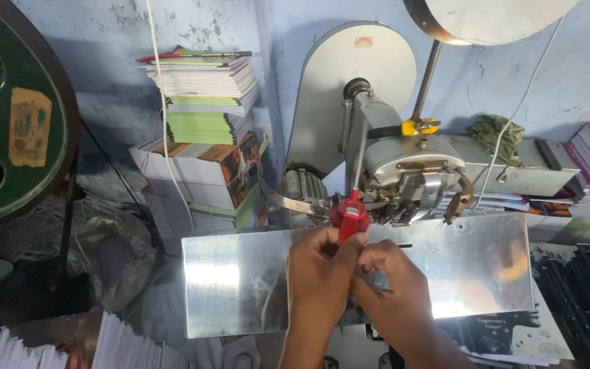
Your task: The person uses a red oil can to lubricate the hinge of a bookbinding machine, then adjusts the metal clamps and levers on the machine's head. The person works on the machine's metal plate and clamping mechanism throughout the clip.
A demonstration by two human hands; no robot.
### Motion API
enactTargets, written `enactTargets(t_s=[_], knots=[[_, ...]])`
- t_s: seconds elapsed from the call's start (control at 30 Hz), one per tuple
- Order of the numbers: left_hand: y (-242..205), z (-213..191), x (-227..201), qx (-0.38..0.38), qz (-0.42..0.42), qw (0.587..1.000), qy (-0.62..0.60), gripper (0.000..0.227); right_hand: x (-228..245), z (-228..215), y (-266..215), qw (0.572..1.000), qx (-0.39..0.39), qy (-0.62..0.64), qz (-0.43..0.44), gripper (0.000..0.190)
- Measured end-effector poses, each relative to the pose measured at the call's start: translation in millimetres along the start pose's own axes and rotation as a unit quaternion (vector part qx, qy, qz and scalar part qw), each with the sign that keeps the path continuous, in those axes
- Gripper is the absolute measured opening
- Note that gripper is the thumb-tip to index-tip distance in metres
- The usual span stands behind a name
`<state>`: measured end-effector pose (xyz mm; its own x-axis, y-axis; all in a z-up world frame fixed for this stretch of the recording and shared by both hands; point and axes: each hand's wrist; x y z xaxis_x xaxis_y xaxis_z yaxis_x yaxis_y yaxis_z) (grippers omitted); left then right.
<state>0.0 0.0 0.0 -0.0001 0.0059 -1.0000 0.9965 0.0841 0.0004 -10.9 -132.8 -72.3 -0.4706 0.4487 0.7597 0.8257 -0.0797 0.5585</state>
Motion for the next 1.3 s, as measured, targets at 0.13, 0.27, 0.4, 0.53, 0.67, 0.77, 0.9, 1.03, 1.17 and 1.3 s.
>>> enactTargets(t_s=[0.13,0.27,0.4,0.53,0.67,0.77,0.9,1.03,1.17,1.3], knots=[[4,-4,10,-0.025,0.011,1.000,-0.005,0.020,14,-5,9,0.996,0.037,-0.026,-0.083,0.021],[11,-16,29,0.008,0.088,0.987,-0.137,0.018,13,-13,18,0.989,0.072,-0.057,-0.118,0.018],[23,-35,41,-0.019,0.108,0.978,-0.175,0.023,-6,-33,28,0.985,0.080,-0.126,-0.090,0.015],[22,-59,44,-0.021,0.006,0.982,-0.189,0.023,-33,-50,41,0.966,0.053,-0.202,-0.154,0.018],[23,-73,36,-0.015,0.015,0.986,-0.165,0.023,-56,-65,43,0.962,0.055,-0.242,-0.113,0.017],[24,-83,26,-0.052,0.047,0.996,-0.052,0.030,-72,-77,44,0.948,0.046,-0.285,-0.132,0.015],[30,-90,12,-0.095,0.067,0.991,0.072,0.041,-90,-86,42,0.931,0.058,-0.322,-0.160,0.014],[35,-90,3,-0.091,0.048,0.991,0.081,0.045,-109,-90,37,0.928,0.080,-0.332,-0.150,0.012],[37,-87,-1,-0.104,0.035,0.988,0.107,0.049,-135,-95,34,0.901,0.049,-0.389,-0.187,0.016],[41,-83,-6,-0.106,0.026,0.988,0.110,0.060,-163,-110,34,0.855,0.066,-0.509,-0.069,0.054]])
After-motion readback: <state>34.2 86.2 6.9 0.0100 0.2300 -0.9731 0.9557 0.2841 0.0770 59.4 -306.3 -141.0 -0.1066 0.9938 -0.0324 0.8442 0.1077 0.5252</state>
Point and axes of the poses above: each hand's wrist, its own y-axis towards the middle knuckle, its own z-axis out of the palm, x = y × z, and after that the axes turned 3 degrees about -z, right-handed
